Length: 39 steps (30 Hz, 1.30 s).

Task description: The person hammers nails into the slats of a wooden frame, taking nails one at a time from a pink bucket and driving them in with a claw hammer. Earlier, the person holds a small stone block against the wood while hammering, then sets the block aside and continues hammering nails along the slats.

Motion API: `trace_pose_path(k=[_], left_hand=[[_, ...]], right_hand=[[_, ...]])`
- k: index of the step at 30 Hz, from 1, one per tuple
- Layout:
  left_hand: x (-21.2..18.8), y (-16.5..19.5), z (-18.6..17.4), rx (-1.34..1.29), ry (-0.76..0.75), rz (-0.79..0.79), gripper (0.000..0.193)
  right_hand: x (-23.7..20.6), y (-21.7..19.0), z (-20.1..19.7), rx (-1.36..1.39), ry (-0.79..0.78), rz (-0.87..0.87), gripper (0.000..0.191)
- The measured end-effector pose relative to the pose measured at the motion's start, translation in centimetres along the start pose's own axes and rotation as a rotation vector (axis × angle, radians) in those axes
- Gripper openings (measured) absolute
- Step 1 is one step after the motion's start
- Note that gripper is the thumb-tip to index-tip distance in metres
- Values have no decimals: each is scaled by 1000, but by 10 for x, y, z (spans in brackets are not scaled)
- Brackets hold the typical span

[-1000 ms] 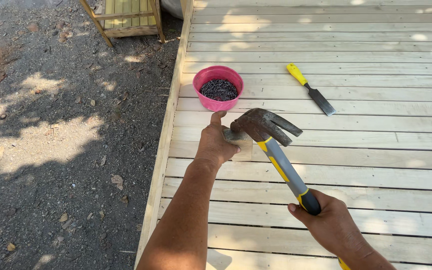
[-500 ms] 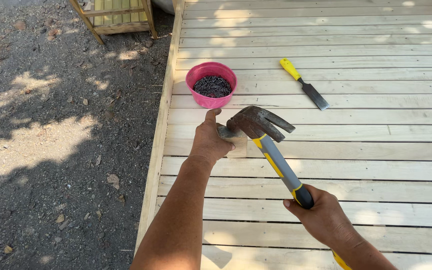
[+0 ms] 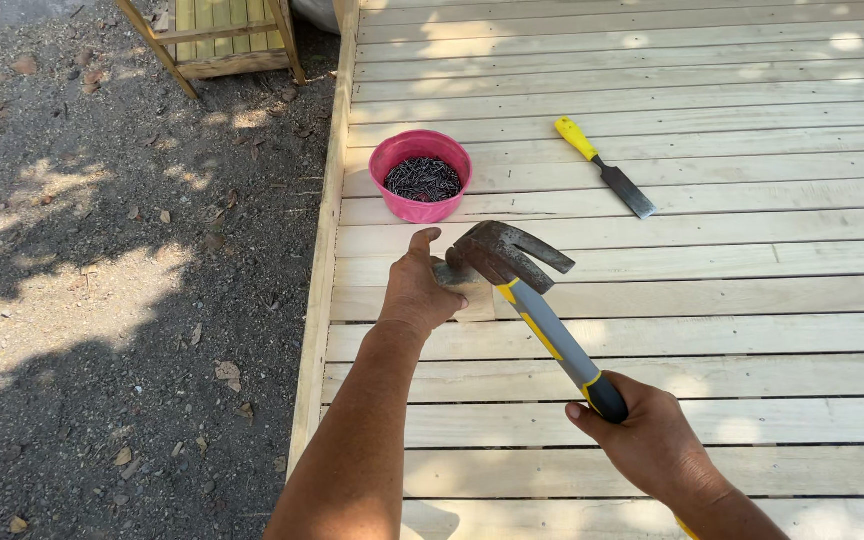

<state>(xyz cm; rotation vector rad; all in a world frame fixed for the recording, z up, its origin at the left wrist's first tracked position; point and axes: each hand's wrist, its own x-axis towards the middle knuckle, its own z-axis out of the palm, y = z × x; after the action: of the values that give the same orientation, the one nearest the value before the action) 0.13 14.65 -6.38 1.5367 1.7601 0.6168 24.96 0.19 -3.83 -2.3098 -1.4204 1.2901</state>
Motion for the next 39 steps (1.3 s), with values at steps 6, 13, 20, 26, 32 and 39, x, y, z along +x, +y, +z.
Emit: trace_pose_path(k=[6, 13, 20, 26, 32, 39], left_hand=[[0, 7, 4, 8, -23, 7, 106], [0, 8, 1, -42, -46, -44, 104], [2, 8, 8, -41, -35, -33, 107], [3, 10, 9, -29, -53, -67, 104], [0, 11, 7, -113, -51, -38, 103], [-2, 14, 7, -36, -72, -85, 102]], right_hand=[[4, -1, 11, -7, -22, 72, 32], [0, 3, 9, 37, 21, -12, 37], [9, 1, 0, -128, -10, 17, 34], [3, 3, 0, -112, -5, 4, 35], [7, 4, -3, -74, -6, 7, 34], [8, 2, -4, -70, 5, -15, 34]])
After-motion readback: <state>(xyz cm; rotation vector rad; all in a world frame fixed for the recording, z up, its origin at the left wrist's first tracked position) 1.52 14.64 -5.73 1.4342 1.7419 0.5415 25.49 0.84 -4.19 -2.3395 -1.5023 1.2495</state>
